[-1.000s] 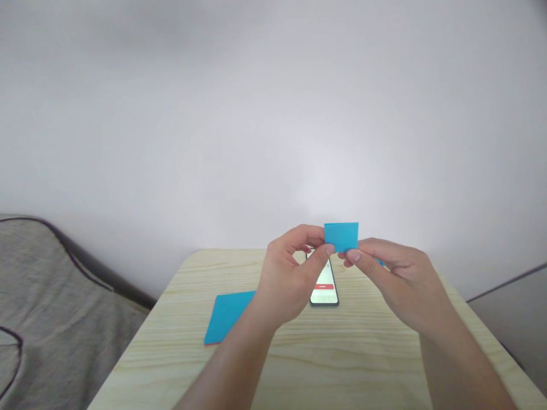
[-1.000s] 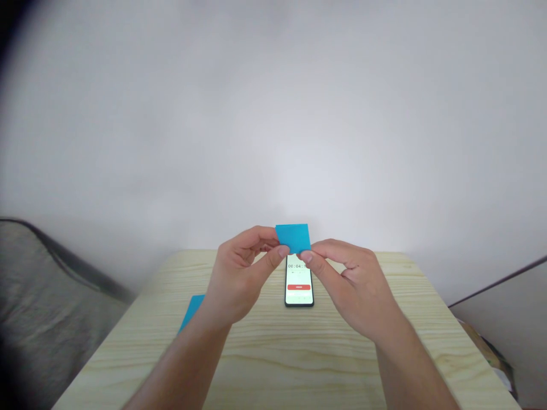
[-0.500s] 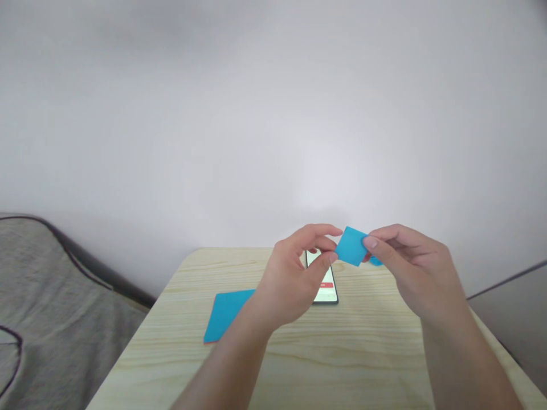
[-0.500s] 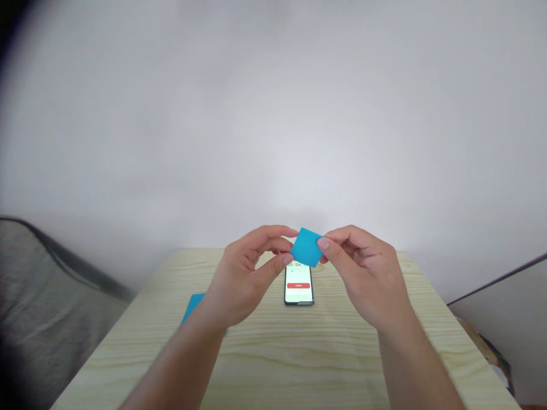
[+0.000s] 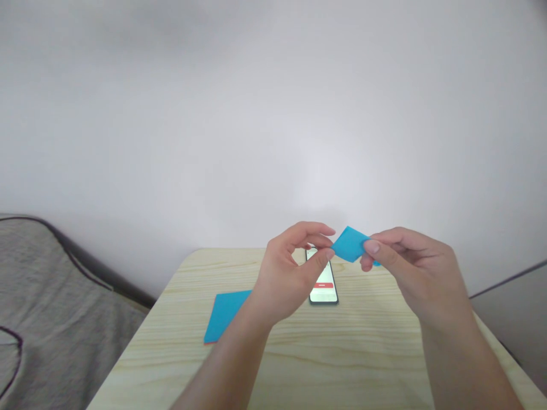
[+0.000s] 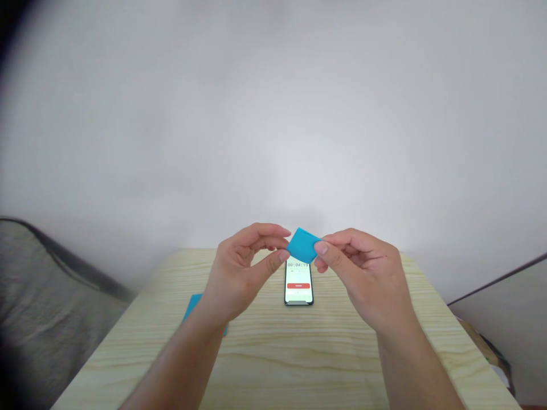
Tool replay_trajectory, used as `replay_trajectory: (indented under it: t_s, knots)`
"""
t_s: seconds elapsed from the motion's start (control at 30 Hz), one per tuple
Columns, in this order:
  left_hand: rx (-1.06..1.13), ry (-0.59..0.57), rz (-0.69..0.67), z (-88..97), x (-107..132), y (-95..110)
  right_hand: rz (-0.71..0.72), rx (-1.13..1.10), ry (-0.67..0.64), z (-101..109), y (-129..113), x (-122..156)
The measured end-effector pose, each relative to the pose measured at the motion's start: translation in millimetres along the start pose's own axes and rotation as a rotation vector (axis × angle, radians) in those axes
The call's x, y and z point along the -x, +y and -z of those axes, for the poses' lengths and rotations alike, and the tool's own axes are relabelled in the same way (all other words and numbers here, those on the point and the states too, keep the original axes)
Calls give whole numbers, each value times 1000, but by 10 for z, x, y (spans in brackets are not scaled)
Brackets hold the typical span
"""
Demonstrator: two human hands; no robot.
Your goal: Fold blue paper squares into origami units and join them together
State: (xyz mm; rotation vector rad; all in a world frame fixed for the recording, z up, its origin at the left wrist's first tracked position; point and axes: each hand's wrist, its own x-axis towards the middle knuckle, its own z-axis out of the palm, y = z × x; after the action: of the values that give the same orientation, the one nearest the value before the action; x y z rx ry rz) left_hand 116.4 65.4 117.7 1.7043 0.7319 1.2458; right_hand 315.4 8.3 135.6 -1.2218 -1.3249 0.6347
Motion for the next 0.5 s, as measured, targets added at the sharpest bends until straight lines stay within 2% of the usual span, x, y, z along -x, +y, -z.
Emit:
replay_trajectory:
  t_s: [0.13, 0.5]
  knots:
    - [-75, 36, 18, 2, -20, -8, 12, 8, 33, -67, -57, 31]
    - [-156, 82, -10, -22, -10, 34, -37, 41, -126, 20, -14, -25]
